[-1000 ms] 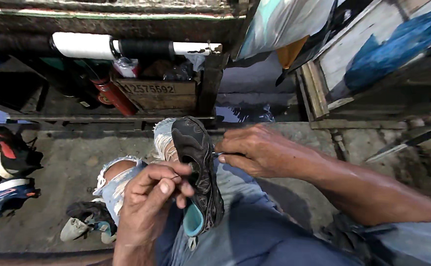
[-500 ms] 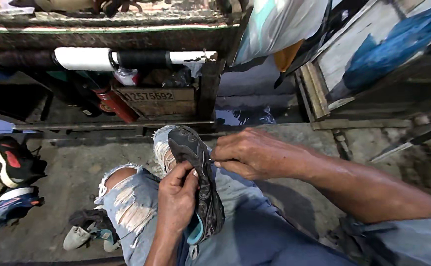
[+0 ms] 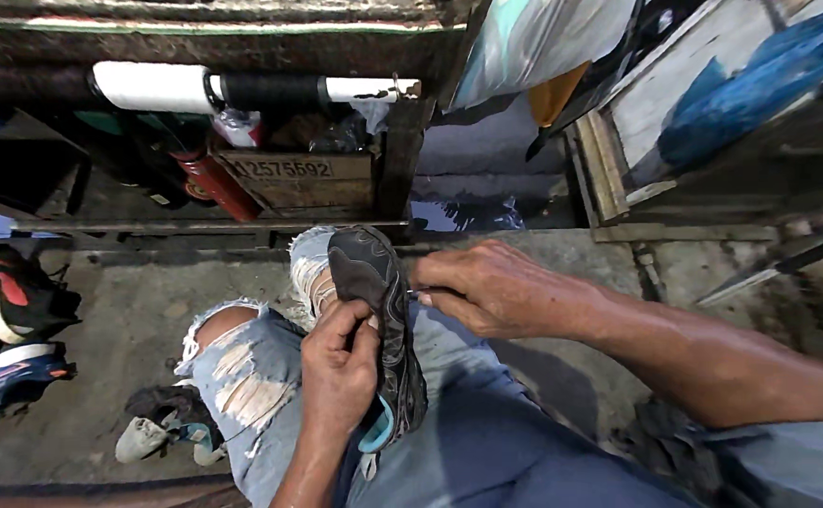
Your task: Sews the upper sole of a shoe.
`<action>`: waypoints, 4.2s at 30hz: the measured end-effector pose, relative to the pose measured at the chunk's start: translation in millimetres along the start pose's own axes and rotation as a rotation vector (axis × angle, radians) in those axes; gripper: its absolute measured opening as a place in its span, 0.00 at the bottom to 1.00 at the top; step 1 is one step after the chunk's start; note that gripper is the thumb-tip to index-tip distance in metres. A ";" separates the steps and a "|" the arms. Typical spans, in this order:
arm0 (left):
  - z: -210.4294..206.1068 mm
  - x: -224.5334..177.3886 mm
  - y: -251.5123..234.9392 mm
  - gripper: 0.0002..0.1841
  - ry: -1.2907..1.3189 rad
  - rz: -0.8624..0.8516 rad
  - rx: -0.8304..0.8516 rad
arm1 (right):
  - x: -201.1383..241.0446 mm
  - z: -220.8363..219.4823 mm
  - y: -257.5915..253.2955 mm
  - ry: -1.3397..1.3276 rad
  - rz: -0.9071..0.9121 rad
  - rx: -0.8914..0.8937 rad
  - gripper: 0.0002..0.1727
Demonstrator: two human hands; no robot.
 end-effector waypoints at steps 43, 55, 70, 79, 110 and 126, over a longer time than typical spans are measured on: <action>-16.2 12.3 0.3 0.13 -0.245 0.017 0.022 | -10.1 -60.8 30.0 -1.231 -0.429 -0.449 0.04; -12.4 19.0 -0.8 0.13 -0.261 0.145 0.042 | -7.5 -65.6 38.4 -1.608 -0.311 -0.277 0.08; -9.5 18.4 -3.5 0.14 -0.263 0.195 0.070 | -10.9 -11.4 58.0 -0.688 -0.434 0.253 0.21; 0.7 1.6 3.4 0.10 -0.045 0.168 0.058 | 4.3 -41.2 34.1 -0.590 -0.544 -0.287 0.10; 18.9 8.9 -4.0 0.10 -0.063 0.226 0.022 | -54.7 105.7 96.3 -0.668 -0.519 -0.622 0.10; 92.0 9.4 -0.4 0.19 -0.578 0.086 -0.244 | 4.8 -20.2 -35.7 -0.578 -0.250 -0.145 0.31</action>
Point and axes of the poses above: each hand's wrist, its own y-axis away from the middle knuckle, its own z-axis out of the back of the hand, x = y × z, the point moved 1 cm from there along -y, towards the middle knuckle, and after that the axes turned 2 degrees about z, right-handed, at the moved point
